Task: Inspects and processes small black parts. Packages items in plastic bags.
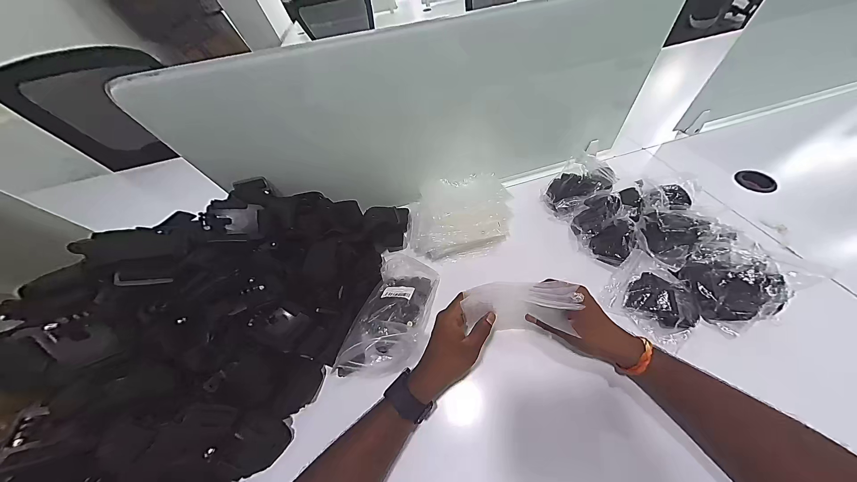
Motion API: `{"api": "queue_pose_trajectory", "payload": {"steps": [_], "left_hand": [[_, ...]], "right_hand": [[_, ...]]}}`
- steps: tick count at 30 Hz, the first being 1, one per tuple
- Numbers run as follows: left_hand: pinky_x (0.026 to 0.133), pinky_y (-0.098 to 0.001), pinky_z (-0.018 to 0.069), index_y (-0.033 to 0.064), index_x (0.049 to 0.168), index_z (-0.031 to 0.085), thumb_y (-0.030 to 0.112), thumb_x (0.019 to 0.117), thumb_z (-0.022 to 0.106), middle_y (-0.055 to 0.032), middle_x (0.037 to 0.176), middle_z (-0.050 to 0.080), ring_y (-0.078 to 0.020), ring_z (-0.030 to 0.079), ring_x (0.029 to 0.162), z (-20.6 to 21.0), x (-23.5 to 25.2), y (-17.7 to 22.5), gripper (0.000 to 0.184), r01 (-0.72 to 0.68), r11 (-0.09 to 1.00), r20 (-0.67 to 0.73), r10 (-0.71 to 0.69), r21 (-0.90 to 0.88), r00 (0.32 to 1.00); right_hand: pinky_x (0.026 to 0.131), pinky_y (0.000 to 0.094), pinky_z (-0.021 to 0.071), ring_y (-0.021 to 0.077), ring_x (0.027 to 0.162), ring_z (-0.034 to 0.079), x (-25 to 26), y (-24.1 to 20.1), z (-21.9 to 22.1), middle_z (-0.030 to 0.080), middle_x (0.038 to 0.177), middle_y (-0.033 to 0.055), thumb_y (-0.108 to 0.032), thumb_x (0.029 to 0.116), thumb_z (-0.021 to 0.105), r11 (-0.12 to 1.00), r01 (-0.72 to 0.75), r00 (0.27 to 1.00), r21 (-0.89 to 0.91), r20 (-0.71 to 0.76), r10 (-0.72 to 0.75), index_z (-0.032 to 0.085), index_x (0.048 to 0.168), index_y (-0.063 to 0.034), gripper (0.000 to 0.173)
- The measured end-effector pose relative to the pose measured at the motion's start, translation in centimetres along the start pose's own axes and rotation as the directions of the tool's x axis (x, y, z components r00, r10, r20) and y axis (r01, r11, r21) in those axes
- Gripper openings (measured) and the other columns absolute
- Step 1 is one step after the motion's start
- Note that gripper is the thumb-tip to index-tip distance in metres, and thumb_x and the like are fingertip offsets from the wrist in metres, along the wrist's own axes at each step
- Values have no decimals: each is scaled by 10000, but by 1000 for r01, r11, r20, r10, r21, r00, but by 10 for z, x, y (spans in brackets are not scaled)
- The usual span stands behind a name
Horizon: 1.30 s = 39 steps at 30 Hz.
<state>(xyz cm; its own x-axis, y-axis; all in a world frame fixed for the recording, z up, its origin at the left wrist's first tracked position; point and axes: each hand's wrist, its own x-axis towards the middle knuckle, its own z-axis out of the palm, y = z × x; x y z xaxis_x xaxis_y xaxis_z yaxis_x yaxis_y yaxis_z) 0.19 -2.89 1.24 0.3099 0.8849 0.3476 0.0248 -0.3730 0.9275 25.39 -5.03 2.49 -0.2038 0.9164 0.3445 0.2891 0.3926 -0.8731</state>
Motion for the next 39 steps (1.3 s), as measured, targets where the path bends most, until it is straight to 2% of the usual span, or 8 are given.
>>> {"api": "queue_pose_trajectory", "payload": {"steps": [5,9,11,19,26,33,37,39], "left_hand": [[929,-266,601,-31,1085,669,-2,945,651,18,1041,755,-20,706,999,1,-1,2,144,-191,982,-102,190,-6,977],[859,-287,617,-48,1168,641,54,953,659,-65,1009,753,-92,731,927,-3,2,-2,239,128,991,4,-128,25,992],[836,-290,618,-42,1190,620,52,955,654,-69,1007,746,-108,731,905,-4,5,-2,256,173,985,25,-173,-3,985],[726,-278,609,-17,1053,637,64,1041,535,-30,844,716,-95,709,766,-7,6,0,130,177,972,-59,-188,-153,980],[714,-263,614,-11,1021,668,49,1019,569,-8,836,730,-70,712,756,-4,5,2,117,69,992,-139,-84,-106,987],[675,-275,612,-3,990,665,77,1020,585,-17,785,719,-89,706,702,-5,6,1,116,156,979,-113,-171,-132,979],[710,-251,593,-28,1122,610,43,1016,561,-15,872,714,-73,693,766,-4,7,3,136,122,983,-66,-133,-140,989],[815,-241,599,-54,1130,603,23,1009,565,-12,953,726,-44,701,867,-4,5,3,148,-33,997,-102,25,-74,994]], "right_hand": [[947,242,586,-4,1012,688,5,-10,-2,743,1049,-89,-35,904,723,988,116,990,100,-93,-107,686,1106,-61,207],[890,217,590,9,949,700,8,-4,-1,743,1006,-40,-60,933,698,995,-57,997,82,-44,60,660,1112,-40,184],[858,254,608,62,917,718,10,-1,-1,746,989,6,-41,966,657,981,-101,993,165,-42,109,659,1112,-22,147],[820,264,611,88,880,719,10,2,-1,740,975,21,-23,976,634,953,-171,985,251,61,161,655,1116,-22,142],[776,251,609,71,824,717,10,2,-3,744,917,-2,-43,1001,616,944,-151,988,292,70,137,668,1077,-37,92],[728,242,606,64,769,708,10,0,-3,735,870,-8,-58,1024,582,931,-202,979,304,58,193,671,1058,-43,97],[744,256,610,69,786,708,11,1,-3,726,877,-6,-58,1029,565,958,-90,989,274,-90,118,654,1058,-37,96],[865,244,597,29,922,700,8,1,-4,731,992,-38,-68,1025,571,988,68,985,140,-168,-44,649,1114,-35,123]]}}
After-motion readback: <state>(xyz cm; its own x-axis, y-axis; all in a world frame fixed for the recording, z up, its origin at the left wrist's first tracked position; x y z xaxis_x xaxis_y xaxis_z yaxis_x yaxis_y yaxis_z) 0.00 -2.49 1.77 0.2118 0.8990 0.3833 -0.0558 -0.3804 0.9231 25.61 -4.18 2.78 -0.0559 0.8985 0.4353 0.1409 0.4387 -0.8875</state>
